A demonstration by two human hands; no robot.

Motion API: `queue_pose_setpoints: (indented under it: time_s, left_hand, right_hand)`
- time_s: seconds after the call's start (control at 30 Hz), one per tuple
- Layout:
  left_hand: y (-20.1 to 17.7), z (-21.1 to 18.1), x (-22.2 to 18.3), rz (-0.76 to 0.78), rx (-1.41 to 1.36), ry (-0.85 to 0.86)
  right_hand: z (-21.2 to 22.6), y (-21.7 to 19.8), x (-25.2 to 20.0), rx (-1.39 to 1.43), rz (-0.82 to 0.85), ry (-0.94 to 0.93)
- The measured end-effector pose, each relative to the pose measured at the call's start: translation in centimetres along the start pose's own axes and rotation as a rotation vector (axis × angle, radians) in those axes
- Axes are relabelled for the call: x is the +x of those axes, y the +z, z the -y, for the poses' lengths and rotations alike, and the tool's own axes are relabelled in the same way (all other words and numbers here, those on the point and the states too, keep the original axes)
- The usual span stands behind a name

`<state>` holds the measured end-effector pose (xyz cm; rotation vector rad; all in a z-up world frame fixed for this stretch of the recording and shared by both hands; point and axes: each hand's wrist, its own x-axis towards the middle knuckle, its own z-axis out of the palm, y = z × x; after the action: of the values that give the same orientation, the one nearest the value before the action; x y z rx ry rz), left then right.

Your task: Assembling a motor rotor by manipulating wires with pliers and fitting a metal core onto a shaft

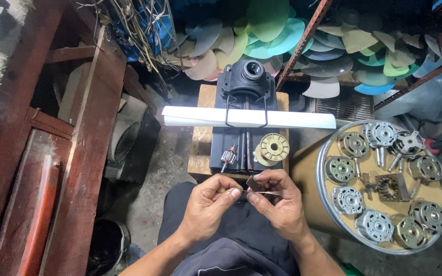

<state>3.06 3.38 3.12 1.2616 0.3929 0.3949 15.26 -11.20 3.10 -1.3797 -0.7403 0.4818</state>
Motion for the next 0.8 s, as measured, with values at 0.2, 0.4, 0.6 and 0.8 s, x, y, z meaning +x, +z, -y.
queue_pose_setpoints:
  time_s: [0.2, 0.4, 0.6, 0.8]
  left_hand:
    - [0.4, -1.0, -0.9, -0.029, 0.078, -0.019]
    - [0.2, -0.2, -1.5, -0.079, 0.071, -0.043]
    - [-0.6, -1.1, -2.3, -0.119, 0.166, 0.026]
    - [-1.6, 0.0, -2.2, -0.200, 0.130, 0.079]
  right_hand:
    - [0.0, -0.2, -0.9, 0.053, -0.007, 0.061]
    - [0.9, -0.8, -1.5, 0.123, -0.038, 0.033]
    - [2.6, -2.0, -1.9, 0.096, -0.061, -0.065]
    - [2.2, -3.8, -2.0, 0.230, -0.038, -0.175]
